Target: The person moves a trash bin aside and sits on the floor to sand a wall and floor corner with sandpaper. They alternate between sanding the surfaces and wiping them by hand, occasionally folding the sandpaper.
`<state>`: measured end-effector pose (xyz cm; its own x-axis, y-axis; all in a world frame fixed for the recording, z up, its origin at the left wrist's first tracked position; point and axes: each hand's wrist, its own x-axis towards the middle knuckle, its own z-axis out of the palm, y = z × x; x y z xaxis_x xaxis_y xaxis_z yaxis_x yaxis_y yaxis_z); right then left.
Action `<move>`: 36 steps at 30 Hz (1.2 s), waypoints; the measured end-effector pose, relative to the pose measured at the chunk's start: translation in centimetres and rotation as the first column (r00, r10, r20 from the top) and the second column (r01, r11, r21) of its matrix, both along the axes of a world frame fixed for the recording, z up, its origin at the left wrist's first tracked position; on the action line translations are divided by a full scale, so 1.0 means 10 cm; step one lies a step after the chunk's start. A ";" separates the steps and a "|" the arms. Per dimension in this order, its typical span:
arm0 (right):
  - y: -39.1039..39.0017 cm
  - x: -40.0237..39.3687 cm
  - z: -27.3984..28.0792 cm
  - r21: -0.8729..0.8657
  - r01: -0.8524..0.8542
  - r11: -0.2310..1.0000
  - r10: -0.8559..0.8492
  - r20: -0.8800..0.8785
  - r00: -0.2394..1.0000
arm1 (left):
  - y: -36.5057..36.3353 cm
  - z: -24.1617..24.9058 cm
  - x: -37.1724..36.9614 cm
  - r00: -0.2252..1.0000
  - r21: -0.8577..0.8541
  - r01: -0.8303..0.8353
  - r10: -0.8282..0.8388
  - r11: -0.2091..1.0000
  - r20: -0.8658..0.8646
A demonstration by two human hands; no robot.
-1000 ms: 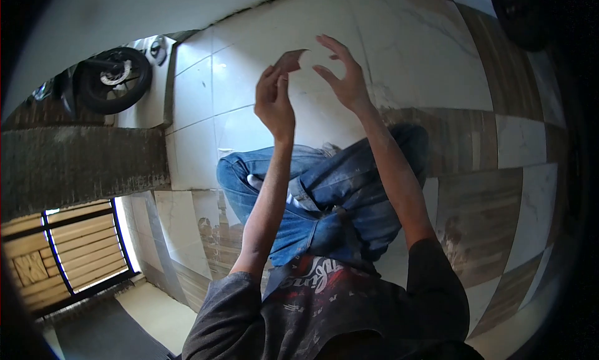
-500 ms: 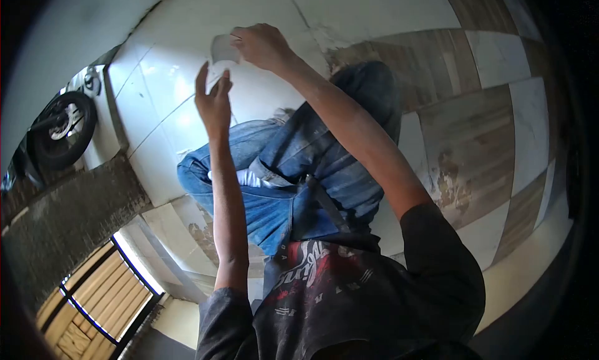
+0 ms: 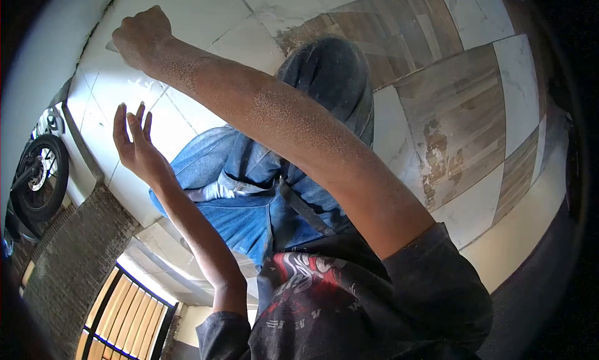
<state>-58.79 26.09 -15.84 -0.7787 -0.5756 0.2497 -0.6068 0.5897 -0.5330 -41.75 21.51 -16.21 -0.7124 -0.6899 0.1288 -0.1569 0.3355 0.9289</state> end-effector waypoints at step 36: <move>0.54 0.14 -1.15 -0.074 0.091 0.993 -0.068 0.271 0.960 | 0.47 0.09 0.64 0.987 -0.088 0.159 -0.157 0.983 0.033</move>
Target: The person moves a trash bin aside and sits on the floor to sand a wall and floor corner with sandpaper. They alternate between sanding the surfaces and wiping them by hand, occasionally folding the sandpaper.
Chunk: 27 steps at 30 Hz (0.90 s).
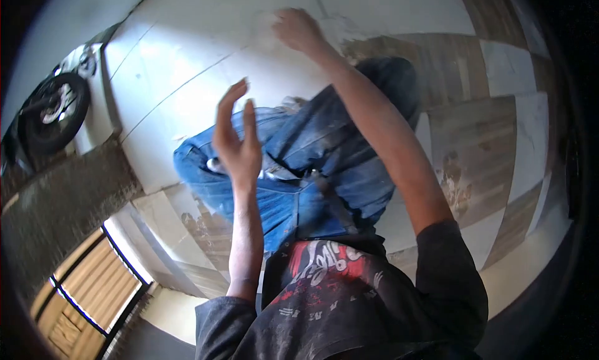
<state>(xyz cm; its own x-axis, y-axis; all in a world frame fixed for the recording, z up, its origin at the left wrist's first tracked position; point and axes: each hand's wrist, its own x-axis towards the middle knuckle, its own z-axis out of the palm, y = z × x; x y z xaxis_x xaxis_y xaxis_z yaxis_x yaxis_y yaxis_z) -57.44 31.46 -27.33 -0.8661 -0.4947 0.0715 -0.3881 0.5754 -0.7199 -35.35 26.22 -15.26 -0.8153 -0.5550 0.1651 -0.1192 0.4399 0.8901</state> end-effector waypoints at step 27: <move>0.05 0.16 0.25 0.188 -0.007 0.982 -0.020 0.141 0.990 | -1.01 -1.32 0.43 0.988 -0.196 -0.142 0.150 0.970 0.025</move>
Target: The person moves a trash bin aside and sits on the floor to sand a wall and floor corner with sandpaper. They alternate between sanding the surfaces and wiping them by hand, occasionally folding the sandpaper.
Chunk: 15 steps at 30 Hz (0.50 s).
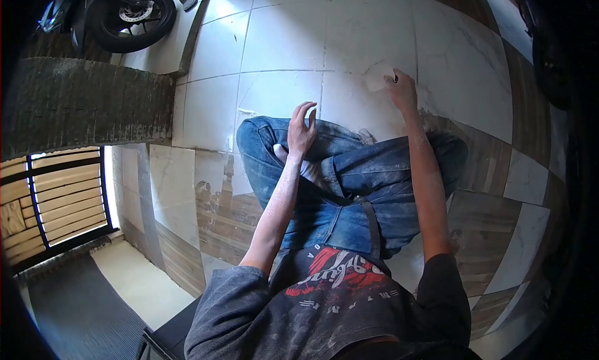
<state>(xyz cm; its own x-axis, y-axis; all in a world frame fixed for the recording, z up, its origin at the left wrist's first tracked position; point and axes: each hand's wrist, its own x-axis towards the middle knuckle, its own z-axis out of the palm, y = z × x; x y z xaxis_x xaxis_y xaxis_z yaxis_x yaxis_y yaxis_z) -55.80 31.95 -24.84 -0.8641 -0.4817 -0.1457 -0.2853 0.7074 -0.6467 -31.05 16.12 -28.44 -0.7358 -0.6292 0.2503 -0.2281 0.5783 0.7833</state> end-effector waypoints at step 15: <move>0.00 -0.02 0.00 -0.012 -0.008 1.000 0.008 0.032 0.999 | 0.01 -0.01 0.00 1.000 -0.013 0.002 -0.002 1.000 0.007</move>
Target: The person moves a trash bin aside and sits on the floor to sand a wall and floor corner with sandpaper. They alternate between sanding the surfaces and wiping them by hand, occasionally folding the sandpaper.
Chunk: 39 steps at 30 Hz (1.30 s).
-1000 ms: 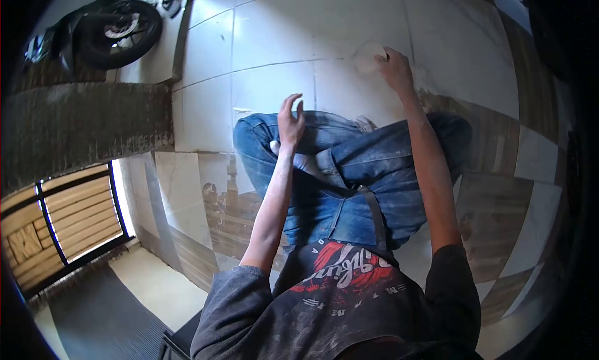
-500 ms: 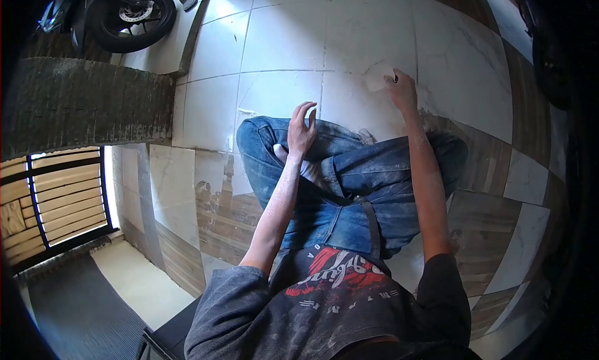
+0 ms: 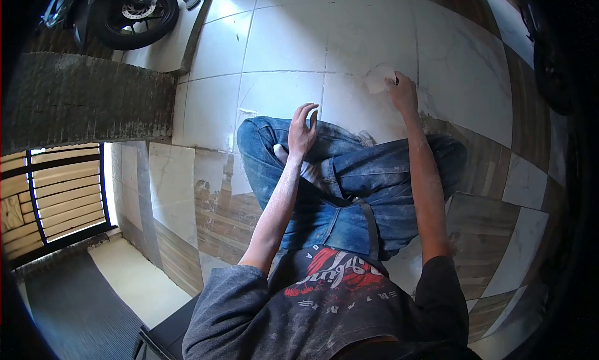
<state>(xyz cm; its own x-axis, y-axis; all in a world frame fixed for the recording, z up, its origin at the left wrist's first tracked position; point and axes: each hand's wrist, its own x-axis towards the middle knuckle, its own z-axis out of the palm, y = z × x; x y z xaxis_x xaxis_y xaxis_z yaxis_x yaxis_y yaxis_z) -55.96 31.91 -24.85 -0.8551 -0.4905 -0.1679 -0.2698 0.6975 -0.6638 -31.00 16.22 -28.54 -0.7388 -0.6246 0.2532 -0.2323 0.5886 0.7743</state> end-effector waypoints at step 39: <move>-0.01 -0.06 -0.28 -0.058 -0.024 0.998 0.021 -0.050 0.999 | 0.00 0.00 0.00 0.999 -0.028 0.006 -0.005 1.000 0.036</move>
